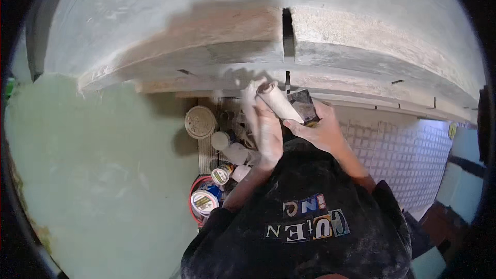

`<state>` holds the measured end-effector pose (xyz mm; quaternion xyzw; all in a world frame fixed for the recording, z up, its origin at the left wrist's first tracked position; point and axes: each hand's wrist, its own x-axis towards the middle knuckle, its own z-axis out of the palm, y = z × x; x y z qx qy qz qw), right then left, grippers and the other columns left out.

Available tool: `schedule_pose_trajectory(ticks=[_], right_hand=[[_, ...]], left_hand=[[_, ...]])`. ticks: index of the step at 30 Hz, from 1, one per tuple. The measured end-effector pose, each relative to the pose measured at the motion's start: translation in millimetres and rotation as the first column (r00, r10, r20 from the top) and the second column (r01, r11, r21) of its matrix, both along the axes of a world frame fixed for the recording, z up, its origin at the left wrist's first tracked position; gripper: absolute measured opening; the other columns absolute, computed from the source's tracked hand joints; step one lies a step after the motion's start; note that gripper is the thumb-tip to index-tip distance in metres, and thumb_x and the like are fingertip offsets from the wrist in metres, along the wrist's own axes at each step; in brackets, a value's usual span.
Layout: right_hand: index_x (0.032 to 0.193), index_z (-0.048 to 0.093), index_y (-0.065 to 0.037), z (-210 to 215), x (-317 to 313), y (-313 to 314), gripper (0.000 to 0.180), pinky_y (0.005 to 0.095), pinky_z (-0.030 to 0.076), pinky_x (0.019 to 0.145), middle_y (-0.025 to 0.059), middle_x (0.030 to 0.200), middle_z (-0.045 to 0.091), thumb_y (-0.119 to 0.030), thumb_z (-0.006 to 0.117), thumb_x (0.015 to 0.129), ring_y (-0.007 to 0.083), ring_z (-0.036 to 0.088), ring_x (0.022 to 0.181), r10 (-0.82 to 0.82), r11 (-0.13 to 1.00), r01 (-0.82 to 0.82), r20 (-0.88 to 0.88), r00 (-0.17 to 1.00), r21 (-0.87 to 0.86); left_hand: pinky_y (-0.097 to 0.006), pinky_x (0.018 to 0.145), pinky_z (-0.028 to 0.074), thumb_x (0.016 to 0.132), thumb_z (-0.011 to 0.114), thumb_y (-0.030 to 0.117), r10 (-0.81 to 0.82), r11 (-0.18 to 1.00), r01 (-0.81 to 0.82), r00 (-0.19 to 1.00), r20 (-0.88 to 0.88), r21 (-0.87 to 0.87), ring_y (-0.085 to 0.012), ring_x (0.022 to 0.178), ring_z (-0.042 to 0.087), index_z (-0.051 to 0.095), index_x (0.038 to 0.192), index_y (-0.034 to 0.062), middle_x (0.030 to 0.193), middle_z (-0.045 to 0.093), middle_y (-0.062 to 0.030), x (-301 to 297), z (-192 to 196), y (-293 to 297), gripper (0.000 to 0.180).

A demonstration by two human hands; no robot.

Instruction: Scraping and sanding a tiered concrete ledge to prepare it for painting.

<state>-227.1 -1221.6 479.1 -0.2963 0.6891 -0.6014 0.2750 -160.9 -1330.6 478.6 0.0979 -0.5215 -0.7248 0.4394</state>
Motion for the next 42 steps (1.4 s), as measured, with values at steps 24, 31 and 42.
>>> schedule_pose_trajectory(ticks=[24,31,42], right_hand=[[0.108,0.069,-0.001,30.3,-33.7,68.3,0.035,0.0295,0.053,0.063,0.0131,0.083,0.07,-0.01,0.082,0.077,0.018,0.068,0.071,-0.268,0.956,0.29,-0.304,0.914,0.029],[0.123,0.067,-0.007,29.1,-38.0,84.5,0.05,0.0362,0.057,0.077,0.0182,0.105,0.068,-0.009,0.082,0.075,0.0312,0.071,0.091,-0.032,0.995,-0.016,-0.481,0.876,-0.095],[0.097,0.07,0.002,21.3,-81.0,155.5,0.017,0.0299,0.051,0.068,0.0125,0.084,0.072,-0.009,0.077,0.085,0.0196,0.066,0.069,-0.286,0.958,0.272,-0.349,0.892,-0.092]], left_hand=[[-0.044,0.117,0.029,0.099,0.045,0.014,0.017,1.0,-0.014,0.991,0.129,-0.025,-0.0317,0.144,0.031,0.008,0.157,0.0024,0.158,0.025,-0.0186,-34.7,19.8,72.6,0.07],[-0.038,0.107,0.041,0.095,0.057,0.003,0.103,0.99,-0.084,0.977,0.185,-0.109,-0.029,0.131,0.048,0.022,0.153,-0.0027,0.15,0.038,-0.0188,-32.7,27.2,72.6,0.068],[-0.044,0.116,0.027,0.103,0.043,0.021,0.769,0.136,-0.496,0.598,-0.225,-0.858,-0.0391,0.145,0.028,0.014,0.155,-0.0033,0.157,0.025,-0.0268,-84.9,72.3,14.1,0.064]])
